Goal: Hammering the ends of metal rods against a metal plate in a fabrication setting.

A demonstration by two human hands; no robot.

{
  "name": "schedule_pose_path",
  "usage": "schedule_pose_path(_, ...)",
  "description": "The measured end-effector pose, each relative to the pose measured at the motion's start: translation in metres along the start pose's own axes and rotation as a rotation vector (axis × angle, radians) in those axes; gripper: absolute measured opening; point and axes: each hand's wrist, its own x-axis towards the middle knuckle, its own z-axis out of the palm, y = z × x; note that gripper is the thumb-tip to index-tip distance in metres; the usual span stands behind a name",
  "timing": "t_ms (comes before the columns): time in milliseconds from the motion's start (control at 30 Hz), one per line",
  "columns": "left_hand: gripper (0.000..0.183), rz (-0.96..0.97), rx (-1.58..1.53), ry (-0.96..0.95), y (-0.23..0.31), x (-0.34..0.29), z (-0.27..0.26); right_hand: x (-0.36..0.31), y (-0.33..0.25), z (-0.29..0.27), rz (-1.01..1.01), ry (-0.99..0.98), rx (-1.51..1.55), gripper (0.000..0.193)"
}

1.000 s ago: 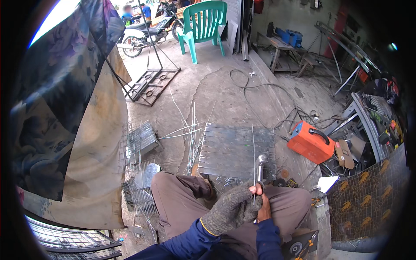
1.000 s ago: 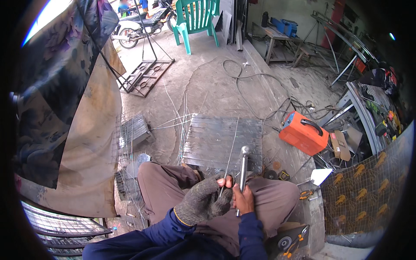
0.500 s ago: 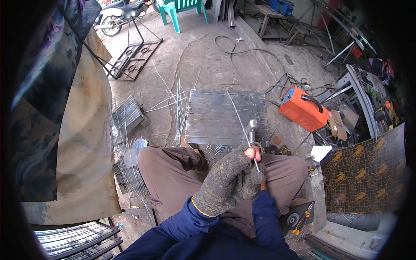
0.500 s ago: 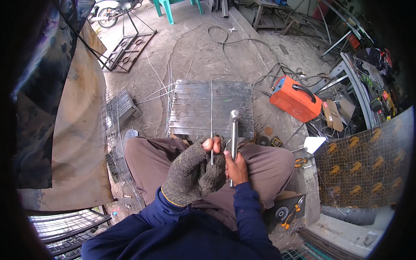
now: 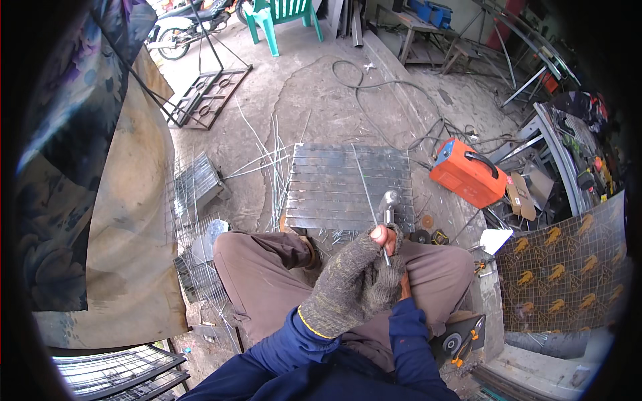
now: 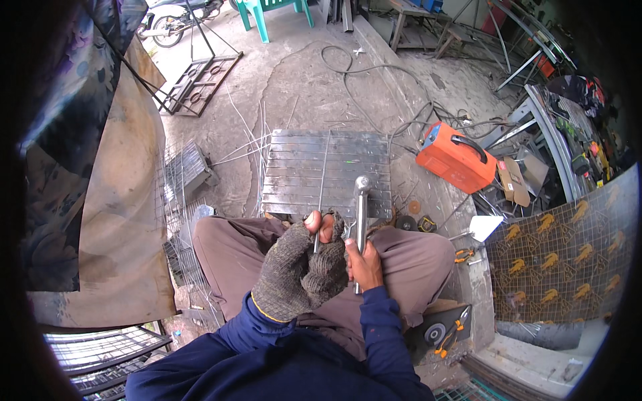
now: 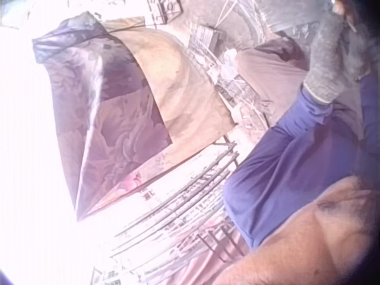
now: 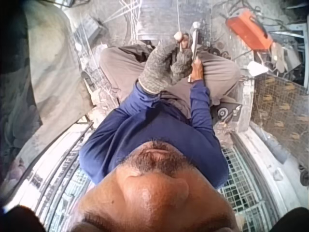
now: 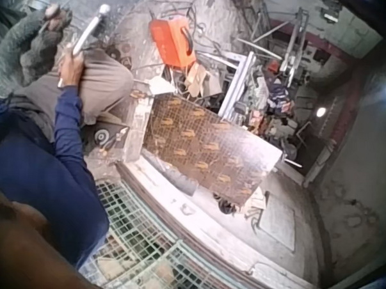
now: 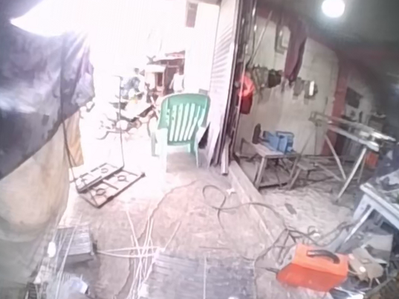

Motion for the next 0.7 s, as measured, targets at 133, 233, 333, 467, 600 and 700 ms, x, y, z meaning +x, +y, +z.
schedule_pose_path(133,0.035,0.019,0.043,-0.004,0.003,-0.001,0.001,0.003,-0.003,0.002,0.003,0.0,0.003,0.032)
schedule_pose_path(233,0.033,-0.004,0.149,0.077,0.001,-0.006,-0.011,-0.012,-0.018,0.013,-0.104,0.071,0.011,0.033)
schedule_pose_path(333,0.027,-0.122,0.275,0.06,-0.008,0.005,-0.069,0.006,0.01,-0.006,-0.097,0.007,-0.017,0.035)
schedule_pose_path(467,0.031,-0.091,0.518,0.039,-0.003,0.014,-0.125,0.002,0.0,-0.001,0.007,0.032,-0.109,0.034)
schedule_pose_path(600,0.038,-0.21,0.884,-0.007,-0.003,0.031,-0.203,0.002,0.004,-0.002,0.014,0.045,-0.068,0.036)
schedule_pose_path(700,0.037,-0.186,1.058,-0.141,-0.008,0.036,-0.214,0.004,0.01,0.006,-0.017,0.064,-0.108,0.035)
